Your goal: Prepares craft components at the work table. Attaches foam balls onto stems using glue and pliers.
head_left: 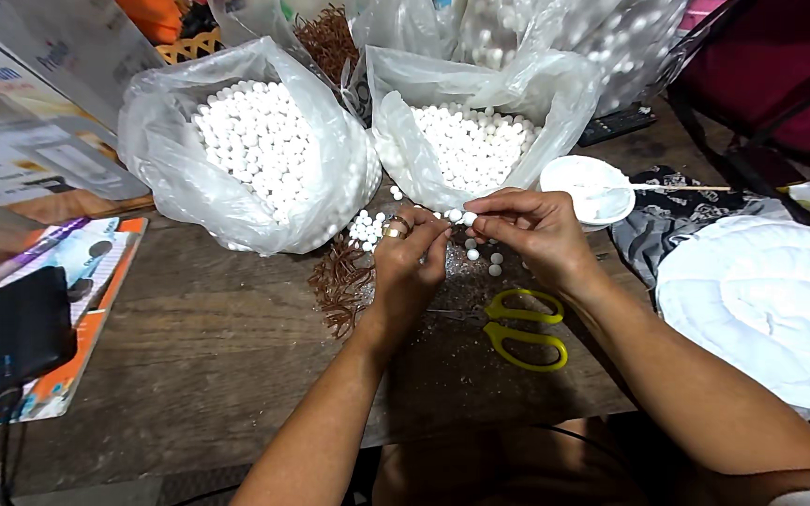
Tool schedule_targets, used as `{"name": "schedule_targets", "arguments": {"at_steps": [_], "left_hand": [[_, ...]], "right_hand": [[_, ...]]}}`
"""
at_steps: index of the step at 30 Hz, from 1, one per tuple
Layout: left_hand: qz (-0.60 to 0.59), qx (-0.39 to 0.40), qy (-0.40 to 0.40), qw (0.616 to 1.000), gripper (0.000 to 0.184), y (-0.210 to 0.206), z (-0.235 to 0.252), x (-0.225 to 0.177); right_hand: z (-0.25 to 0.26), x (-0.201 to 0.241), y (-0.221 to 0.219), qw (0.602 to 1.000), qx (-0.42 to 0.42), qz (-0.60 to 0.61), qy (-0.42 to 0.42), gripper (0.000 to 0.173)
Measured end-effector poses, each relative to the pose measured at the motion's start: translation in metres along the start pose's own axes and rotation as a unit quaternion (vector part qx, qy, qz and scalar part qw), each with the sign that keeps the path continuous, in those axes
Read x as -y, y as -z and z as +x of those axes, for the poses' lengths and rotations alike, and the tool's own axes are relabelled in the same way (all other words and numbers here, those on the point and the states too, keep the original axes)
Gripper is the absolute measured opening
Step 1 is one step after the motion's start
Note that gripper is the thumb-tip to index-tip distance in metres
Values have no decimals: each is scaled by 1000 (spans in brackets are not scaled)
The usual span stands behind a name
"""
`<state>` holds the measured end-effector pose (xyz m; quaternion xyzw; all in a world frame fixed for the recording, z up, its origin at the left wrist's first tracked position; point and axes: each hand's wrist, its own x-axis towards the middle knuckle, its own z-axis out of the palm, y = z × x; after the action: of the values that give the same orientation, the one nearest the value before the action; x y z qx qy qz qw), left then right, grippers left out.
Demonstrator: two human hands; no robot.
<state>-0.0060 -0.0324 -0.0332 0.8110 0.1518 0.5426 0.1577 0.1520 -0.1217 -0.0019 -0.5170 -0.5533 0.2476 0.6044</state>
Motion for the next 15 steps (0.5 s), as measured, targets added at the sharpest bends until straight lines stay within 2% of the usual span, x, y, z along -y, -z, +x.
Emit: {"name": "schedule_targets", "arguments": {"at_steps": [6, 10, 15], "left_hand": [[5, -6, -5, 1000, 9, -1, 0, 0], [7, -2, -5, 1000, 9, 0, 0, 0], [20, -1, -12, 1000, 9, 0, 0, -3]], "right_hand": [[-1, -1, -2, 1000, -1, -25, -10, 17], [-2, 0, 0, 1000, 4, -14, -9, 23], [-2, -3, -1, 1000, 6, -12, 12, 17]]}}
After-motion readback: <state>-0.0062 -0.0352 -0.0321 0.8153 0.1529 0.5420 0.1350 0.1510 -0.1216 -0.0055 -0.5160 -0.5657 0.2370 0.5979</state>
